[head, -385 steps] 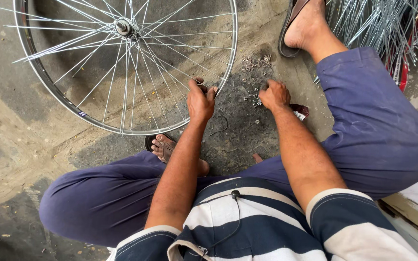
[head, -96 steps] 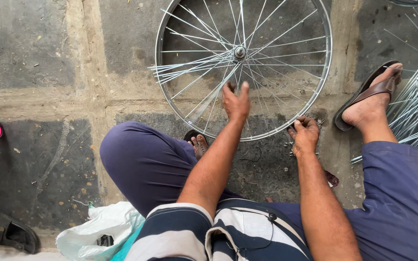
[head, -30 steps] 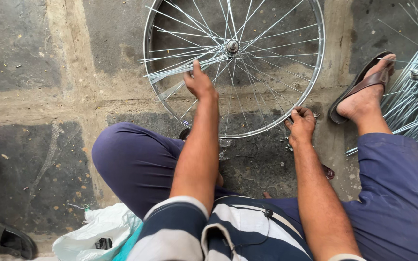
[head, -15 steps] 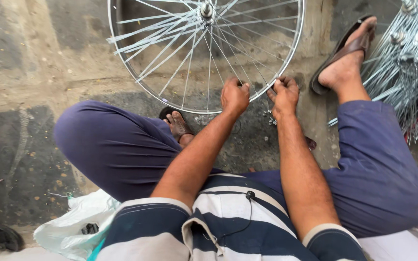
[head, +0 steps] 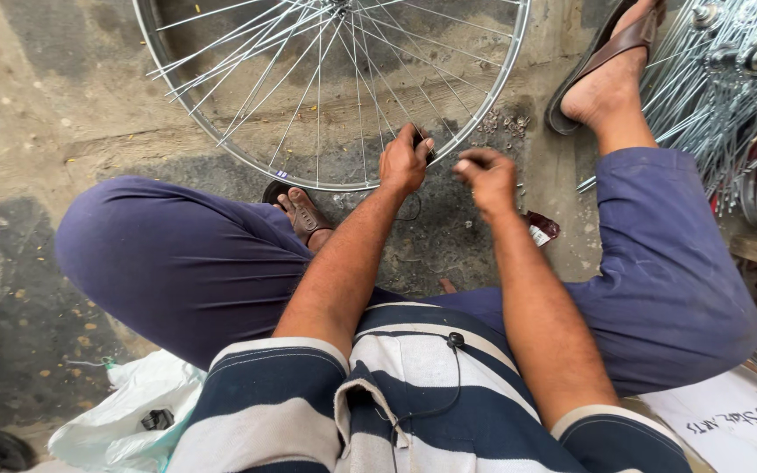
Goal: The person sits on the floor and repeatedly tightens the nipples of the spokes on a bicycle wheel using a spoke wrench. The person rotates the wheel periodically to access different sections while continuing to adjust the spoke tension.
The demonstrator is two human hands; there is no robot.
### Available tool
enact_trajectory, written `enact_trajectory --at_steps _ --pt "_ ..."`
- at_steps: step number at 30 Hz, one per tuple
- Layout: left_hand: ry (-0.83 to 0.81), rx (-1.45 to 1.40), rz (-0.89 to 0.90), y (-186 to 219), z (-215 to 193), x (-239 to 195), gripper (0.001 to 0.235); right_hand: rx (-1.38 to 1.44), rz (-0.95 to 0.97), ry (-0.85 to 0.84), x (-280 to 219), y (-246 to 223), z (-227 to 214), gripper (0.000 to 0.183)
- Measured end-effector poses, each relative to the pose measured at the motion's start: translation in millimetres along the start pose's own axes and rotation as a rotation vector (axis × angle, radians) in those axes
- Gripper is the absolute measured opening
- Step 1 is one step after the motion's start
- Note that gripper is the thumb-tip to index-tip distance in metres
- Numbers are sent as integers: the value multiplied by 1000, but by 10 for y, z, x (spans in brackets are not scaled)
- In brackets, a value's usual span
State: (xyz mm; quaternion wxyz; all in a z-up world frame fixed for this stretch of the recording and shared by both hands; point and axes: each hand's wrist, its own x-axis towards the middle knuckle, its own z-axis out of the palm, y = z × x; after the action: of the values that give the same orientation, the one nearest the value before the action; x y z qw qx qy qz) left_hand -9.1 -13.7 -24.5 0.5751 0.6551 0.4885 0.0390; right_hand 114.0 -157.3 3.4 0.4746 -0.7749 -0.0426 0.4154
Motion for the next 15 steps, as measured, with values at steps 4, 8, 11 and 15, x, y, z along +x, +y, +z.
enact_trajectory --at_steps 4,8,11,15 --pt "8 -27 -24 61 -7 10 26 26 -102 -53 -1 149 200 21" --pt "17 -38 8 66 -24 6 26 4 -240 -8 128 282 283 33" --pt "7 -16 -5 69 -32 11 25 -67 -287 43 200 363 323 34" --pt "13 -17 -8 109 -51 2 25 -65 -321 4 213 356 336 36"
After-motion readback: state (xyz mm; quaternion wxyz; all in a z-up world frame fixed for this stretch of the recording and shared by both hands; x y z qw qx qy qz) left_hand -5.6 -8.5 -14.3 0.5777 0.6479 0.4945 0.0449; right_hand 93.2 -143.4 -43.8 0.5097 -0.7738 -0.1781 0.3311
